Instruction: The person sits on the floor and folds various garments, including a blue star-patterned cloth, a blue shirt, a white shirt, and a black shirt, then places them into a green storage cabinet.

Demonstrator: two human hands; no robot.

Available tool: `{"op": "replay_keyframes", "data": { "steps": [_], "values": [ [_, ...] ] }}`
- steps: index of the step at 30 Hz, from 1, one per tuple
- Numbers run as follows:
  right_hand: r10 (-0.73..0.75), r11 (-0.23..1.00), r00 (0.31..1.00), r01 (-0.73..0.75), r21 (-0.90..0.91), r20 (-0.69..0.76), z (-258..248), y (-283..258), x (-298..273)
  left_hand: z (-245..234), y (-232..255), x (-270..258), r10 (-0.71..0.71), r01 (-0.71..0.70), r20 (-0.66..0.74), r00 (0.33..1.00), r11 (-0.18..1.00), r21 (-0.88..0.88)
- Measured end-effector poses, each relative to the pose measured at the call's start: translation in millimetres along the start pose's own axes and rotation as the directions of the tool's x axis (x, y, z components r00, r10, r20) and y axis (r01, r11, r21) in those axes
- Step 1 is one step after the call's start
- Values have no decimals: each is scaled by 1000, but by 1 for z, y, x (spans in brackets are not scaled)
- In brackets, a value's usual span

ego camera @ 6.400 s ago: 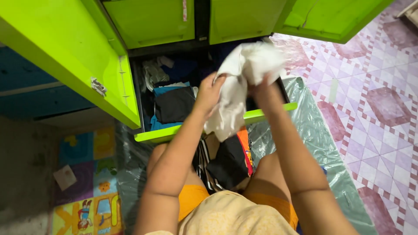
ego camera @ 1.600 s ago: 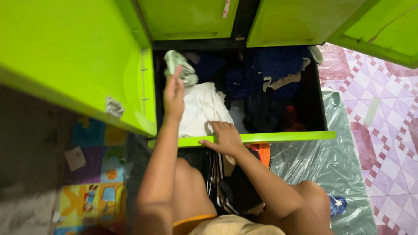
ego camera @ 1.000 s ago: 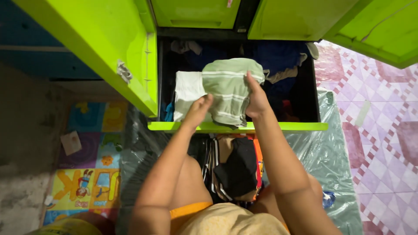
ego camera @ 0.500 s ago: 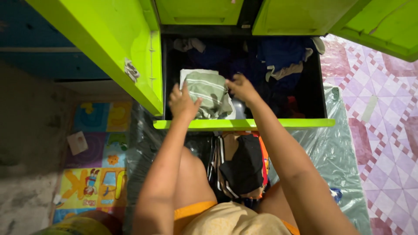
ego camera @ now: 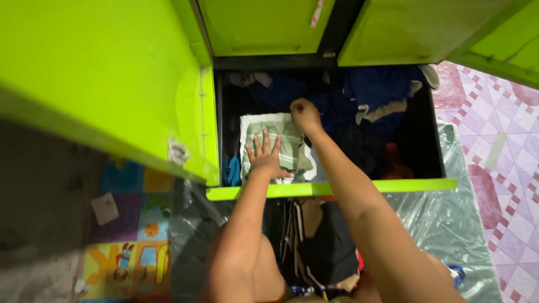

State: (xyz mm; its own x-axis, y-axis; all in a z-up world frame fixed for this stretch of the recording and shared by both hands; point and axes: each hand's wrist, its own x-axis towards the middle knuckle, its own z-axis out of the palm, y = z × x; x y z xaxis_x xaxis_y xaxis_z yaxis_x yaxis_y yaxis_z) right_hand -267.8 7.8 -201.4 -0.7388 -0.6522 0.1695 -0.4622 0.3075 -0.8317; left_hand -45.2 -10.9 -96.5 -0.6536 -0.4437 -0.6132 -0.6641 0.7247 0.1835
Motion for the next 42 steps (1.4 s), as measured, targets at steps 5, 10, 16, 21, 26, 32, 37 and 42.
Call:
{"op": "replay_keyframes", "data": {
  "steps": [5,10,16,21,26,32,37,42],
  "values": [
    [-24,994,1000,26,-102,17,43,18,39,16,-5,14,15,-15,-20,1000,1000,-13],
    [-97,980,993,107,-165,68,80,25,68,21,-7,18,14,-13,-33,999,999,34],
    [-32,864,948,185,-468,317,89,-28,90,-2,-3,7,9,-7,69,998,999,-33],
    [93,749,897,224,-624,433,120,31,112,-7,-3,4,28,-23,86,996,998,-60],
    [190,761,906,108,-640,379,135,128,138,7,-7,11,40,-38,40,998,999,-36],
    [42,953,972,31,-303,232,18,63,103,9,-10,15,61,-64,-48,997,995,-75],
    [-114,989,990,121,-83,87,-113,-14,35,18,-9,17,65,-71,-112,992,996,-46],
    [-204,959,979,205,-194,27,-220,-45,-55,27,-13,20,85,-100,-257,963,994,-47]
  ]
}}
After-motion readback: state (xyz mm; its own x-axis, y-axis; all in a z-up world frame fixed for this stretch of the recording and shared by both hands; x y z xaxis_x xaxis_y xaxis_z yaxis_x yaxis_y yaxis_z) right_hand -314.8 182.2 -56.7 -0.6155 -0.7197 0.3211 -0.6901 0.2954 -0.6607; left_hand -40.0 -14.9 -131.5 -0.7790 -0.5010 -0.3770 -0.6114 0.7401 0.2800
